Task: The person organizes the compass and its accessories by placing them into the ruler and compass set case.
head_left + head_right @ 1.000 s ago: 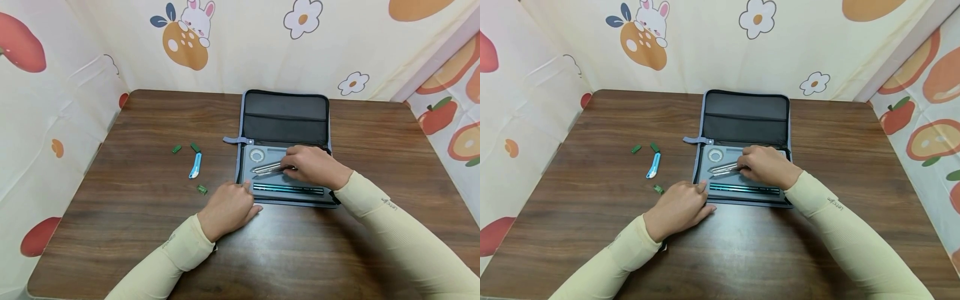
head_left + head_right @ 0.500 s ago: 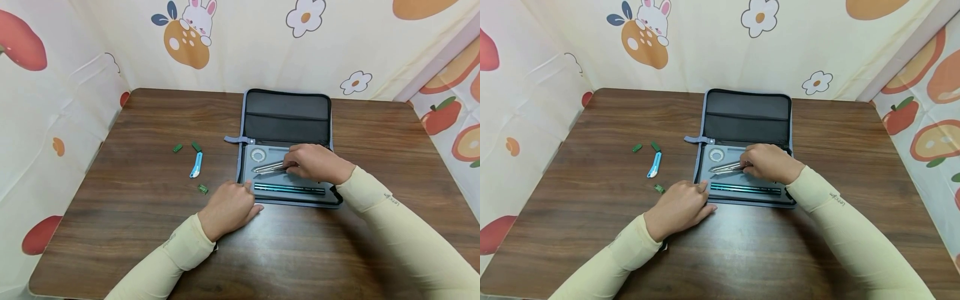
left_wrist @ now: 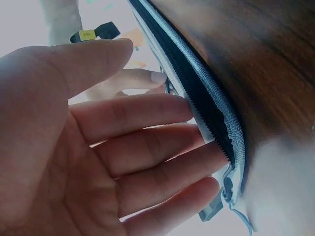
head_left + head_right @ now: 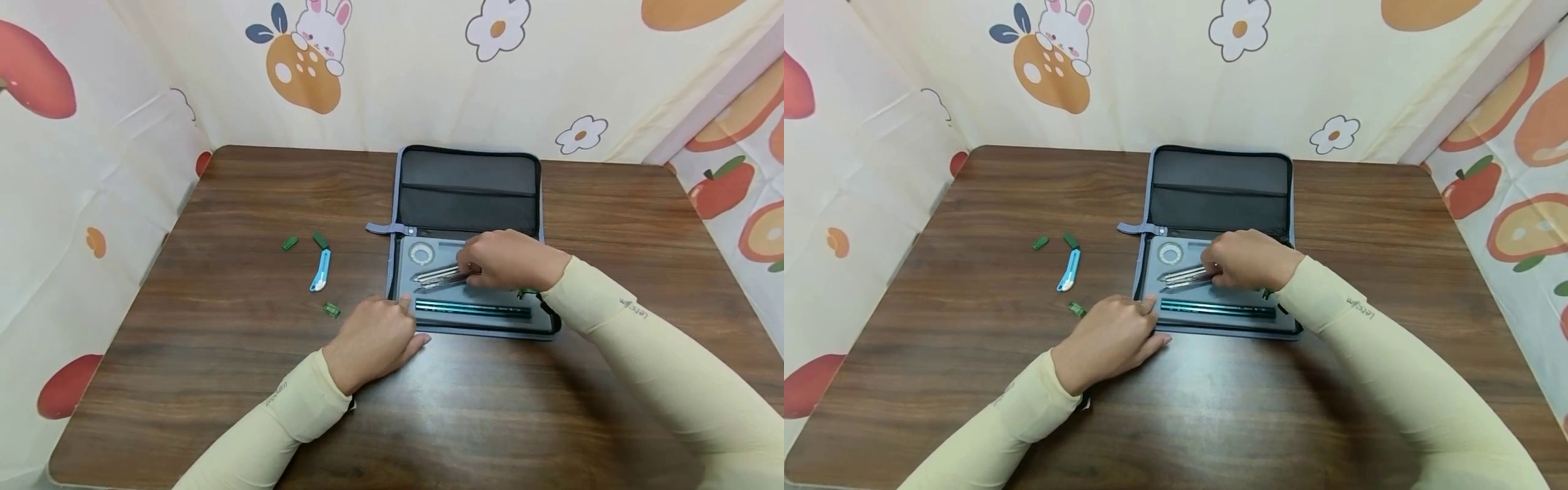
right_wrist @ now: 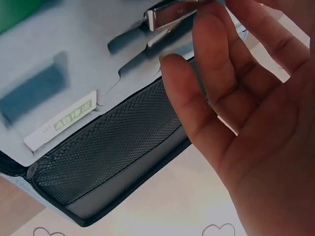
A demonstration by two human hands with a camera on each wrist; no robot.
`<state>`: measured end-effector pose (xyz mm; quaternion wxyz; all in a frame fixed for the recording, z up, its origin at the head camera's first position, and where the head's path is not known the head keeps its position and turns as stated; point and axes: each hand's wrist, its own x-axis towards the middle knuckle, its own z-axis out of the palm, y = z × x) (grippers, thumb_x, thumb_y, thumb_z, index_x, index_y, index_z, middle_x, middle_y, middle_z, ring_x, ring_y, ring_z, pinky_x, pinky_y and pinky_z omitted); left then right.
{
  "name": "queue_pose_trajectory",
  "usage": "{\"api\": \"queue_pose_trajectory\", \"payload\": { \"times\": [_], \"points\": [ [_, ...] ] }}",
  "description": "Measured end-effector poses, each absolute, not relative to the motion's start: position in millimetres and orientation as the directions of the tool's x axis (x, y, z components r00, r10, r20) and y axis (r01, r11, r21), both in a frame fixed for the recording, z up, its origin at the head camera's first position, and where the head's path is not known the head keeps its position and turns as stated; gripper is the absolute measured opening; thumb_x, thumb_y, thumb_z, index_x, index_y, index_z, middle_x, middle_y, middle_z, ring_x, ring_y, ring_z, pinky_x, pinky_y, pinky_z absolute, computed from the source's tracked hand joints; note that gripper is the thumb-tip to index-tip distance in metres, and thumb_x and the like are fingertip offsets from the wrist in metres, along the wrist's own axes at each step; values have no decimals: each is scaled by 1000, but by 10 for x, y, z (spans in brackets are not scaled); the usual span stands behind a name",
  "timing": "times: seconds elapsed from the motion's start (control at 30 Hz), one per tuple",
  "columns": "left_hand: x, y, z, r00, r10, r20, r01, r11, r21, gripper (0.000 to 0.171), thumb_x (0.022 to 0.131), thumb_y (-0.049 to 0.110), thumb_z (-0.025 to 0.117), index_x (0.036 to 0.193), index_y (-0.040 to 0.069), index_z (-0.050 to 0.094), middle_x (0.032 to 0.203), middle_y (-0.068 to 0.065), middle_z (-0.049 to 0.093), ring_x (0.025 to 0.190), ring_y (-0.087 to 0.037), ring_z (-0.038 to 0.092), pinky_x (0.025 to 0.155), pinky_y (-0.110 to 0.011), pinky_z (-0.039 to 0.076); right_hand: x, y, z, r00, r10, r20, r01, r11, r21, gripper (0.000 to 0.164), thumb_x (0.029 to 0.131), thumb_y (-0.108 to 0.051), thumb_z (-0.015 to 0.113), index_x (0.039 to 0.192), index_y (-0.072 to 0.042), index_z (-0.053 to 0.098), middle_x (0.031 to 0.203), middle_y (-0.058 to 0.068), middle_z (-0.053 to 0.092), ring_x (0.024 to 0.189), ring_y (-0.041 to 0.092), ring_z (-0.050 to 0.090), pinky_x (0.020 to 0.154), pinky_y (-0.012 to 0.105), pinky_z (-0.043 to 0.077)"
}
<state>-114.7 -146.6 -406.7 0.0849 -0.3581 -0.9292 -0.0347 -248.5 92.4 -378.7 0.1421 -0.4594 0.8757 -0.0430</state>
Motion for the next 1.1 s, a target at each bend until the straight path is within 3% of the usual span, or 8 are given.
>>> {"api": "queue_pose_trajectory", "payload": {
  "times": [0.4, 0.63, 0.77, 0.87, 1.1],
  "points": [
    [-1152, -1461, -4071, -730, 656, 189, 666, 746, -17, 44, 96, 44, 64, 64, 15, 72, 92, -9, 69, 58, -18, 62, 59, -37, 51, -2462, 928, -3803, -538, -826, -166, -801, 563, -203, 14, 85, -8, 79, 81, -18, 70, 76, -9, 57, 65, 10, 49, 60, 30, 47],
    [-1165, -1457, -4084, -731, 655, 192, 667, 745, -8, 41, 97, 43, 64, 75, 11, 79, 112, -15, 73, 74, -22, 71, 66, -36, 55, -2422, 912, -3819, -521, -842, -139, -824, 538, -176, 20, 88, -3, 74, 75, -18, 68, 71, -8, 54, 62, 10, 44, 54, 27, 40],
    [-1170, -1461, -4091, -727, 656, 205, 670, 743, -2, 40, 97, 42, 64, 78, 10, 80, 111, -15, 73, 75, -20, 71, 62, -35, 54, -2397, 917, -3841, -517, -848, -118, -832, 530, -163, 27, 89, -1, 71, 70, -19, 63, 68, -8, 47, 60, 9, 41, 51, 27, 35],
    [-1171, -1460, -4094, -725, 657, 205, 672, 741, 1, 40, 97, 41, 64, 78, 10, 79, 110, -16, 73, 73, -20, 71, 61, -35, 54, -2371, 913, -3865, -510, -857, -70, -842, 515, -161, 24, 89, -3, 72, 73, -19, 65, 69, -9, 48, 60, 8, 43, 51, 27, 38],
    [-1174, -1457, -4095, -726, 655, 208, 671, 742, 5, 40, 97, 41, 64, 74, 11, 77, 106, -14, 74, 68, -18, 68, 59, -35, 52, -2317, 790, -3949, -424, -903, 66, -892, 404, -204, 9, 93, -10, 70, 86, -16, 74, 76, -7, 54, 66, 7, 50, 59, 29, 48]
  ]
}}
